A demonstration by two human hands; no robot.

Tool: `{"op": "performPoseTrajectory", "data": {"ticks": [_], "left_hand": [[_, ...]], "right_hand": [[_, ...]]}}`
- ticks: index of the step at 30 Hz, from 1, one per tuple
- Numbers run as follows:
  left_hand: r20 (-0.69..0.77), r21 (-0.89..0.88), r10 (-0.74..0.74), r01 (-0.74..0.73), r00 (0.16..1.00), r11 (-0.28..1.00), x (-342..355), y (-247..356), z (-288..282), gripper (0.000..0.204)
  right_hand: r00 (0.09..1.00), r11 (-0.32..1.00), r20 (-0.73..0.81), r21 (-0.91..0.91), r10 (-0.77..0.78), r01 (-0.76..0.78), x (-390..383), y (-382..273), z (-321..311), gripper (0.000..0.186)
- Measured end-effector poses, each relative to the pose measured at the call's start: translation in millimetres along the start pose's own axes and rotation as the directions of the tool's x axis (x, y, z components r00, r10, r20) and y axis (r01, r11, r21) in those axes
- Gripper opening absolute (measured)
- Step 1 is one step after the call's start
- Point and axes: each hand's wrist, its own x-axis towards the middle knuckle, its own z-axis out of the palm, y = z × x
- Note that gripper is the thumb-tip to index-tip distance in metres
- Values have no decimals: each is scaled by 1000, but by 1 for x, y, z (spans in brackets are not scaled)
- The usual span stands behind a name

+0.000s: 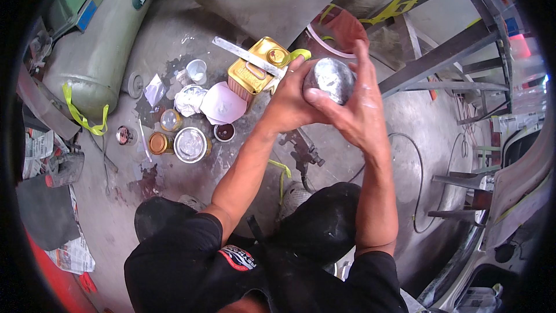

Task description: The person prepares a paint can for use by applying yellow masking tape around the rim and lid. They then open the can and pour a dark liquid from a small container into the paint can.

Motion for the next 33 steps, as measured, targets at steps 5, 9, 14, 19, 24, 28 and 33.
{"op": "performPoseTrajectory", "data": {"ticks": [5,9,14,19,24,28,33], "left_hand": [[-79,78,-32,39,996,996,-3,-9,14,100],[-68,-34,-92,90,993,995,-12,-2,36,102],[-47,-121,-8,2,999,993,-32,-5,82,95],[76,-123,19,-10,997,992,-51,-5,111,96],[168,-51,144,-138,975,989,-41,3,102,98],[234,124,284,-318,930,940,-20,42,63,97],[94,111,325,-334,941,936,-1,79,21,66]], "right_hand": [[842,956,454,-173,291,-238,-17,1,-66,91],[658,852,543,-376,522,-365,-59,19,-82,91],[545,772,583,-253,602,-583,-122,83,-47,79],[613,740,531,-41,585,-671,-147,75,-16,47],[664,797,526,-44,531,-602,-153,83,-25,40],[703,791,419,-63,574,-608,-158,74,-32,38],[673,838,516,-198,530,-509,-158,99,-24,29]]}}
